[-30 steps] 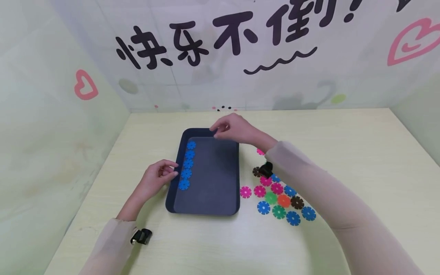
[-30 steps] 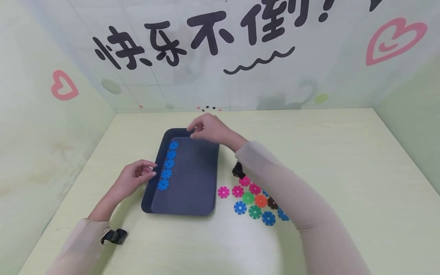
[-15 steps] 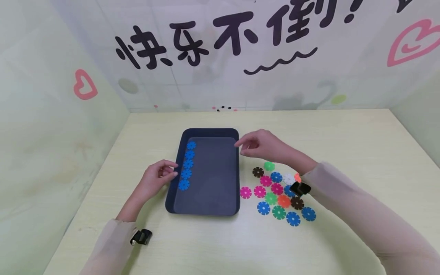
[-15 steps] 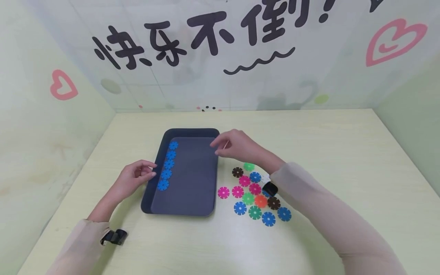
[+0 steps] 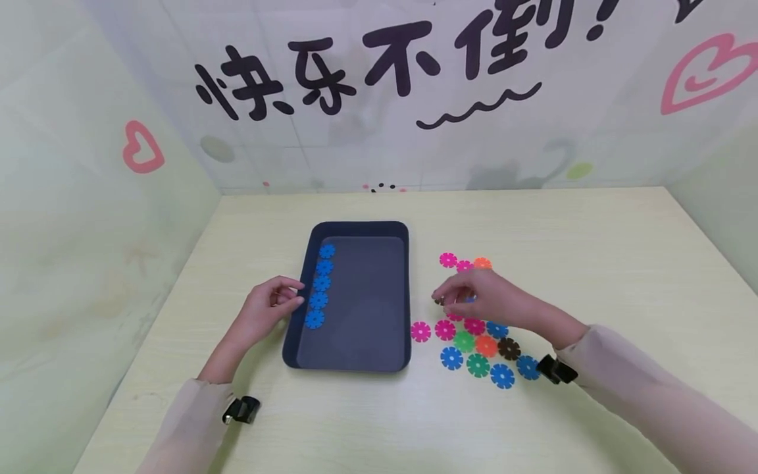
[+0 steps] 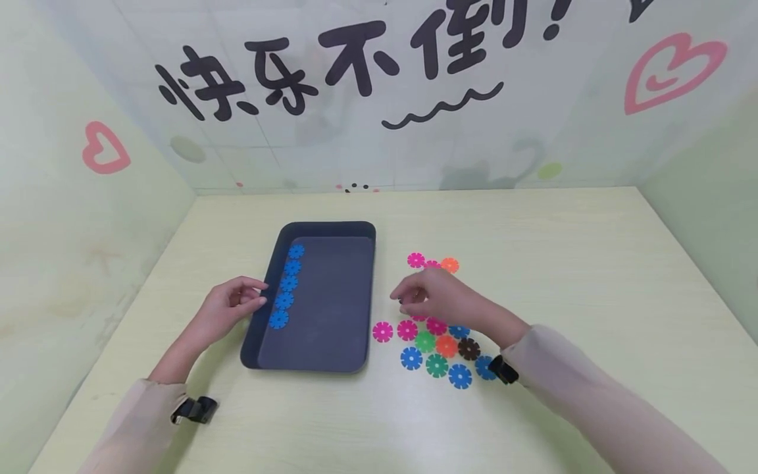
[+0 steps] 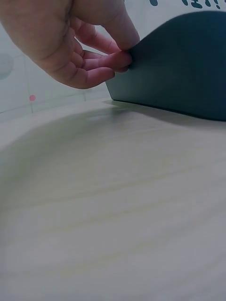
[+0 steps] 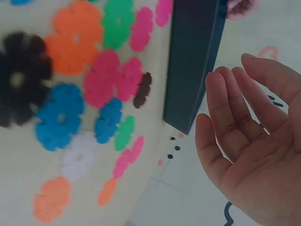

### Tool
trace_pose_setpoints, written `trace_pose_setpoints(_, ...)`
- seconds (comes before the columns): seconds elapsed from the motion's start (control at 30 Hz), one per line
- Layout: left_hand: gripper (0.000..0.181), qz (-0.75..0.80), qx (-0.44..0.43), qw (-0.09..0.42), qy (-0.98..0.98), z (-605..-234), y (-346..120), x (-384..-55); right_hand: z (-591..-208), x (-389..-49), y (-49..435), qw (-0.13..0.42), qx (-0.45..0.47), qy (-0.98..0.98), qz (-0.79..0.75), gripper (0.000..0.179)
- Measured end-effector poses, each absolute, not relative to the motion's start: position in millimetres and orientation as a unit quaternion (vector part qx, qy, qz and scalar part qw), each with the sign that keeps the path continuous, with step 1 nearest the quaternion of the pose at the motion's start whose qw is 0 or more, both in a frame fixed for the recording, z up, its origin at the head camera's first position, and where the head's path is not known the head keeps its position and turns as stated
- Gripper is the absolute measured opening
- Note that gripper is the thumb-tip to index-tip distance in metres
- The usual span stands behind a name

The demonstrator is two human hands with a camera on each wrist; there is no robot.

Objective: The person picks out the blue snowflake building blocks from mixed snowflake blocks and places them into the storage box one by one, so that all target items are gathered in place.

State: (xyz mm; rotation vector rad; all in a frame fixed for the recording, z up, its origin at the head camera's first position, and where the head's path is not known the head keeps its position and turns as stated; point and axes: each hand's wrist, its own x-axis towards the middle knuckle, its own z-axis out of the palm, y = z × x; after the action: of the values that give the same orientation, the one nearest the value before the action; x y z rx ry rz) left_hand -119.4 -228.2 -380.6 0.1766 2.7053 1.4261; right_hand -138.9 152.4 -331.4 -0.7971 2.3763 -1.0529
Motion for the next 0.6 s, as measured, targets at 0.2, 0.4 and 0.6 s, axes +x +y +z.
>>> trace_pose_setpoints(0.2, 0.024, 0.466, 0.058, 0.037, 0.882, -381.2, -229.1, -118.8, -346.8, -121.2, 158.3, 0.244, -0.299, 0.84, -0.382, 0.026)
trace_pose_setpoints(0.4, 0.024, 0.466, 0.054, 0.037, 0.883, -382.1, -229.3, -119.1, -358.2, -105.7, 160.4, 0.249, -0.298, 0.837, -0.386, 0.026)
trace_pose_setpoints(0.6, 0.025, 0.464, 0.053, 0.037, 0.884, -382.6, -229.6, -119.8, -366.6, -93.6, 162.0, 0.216, -0.318, 0.852, -0.355, 0.026)
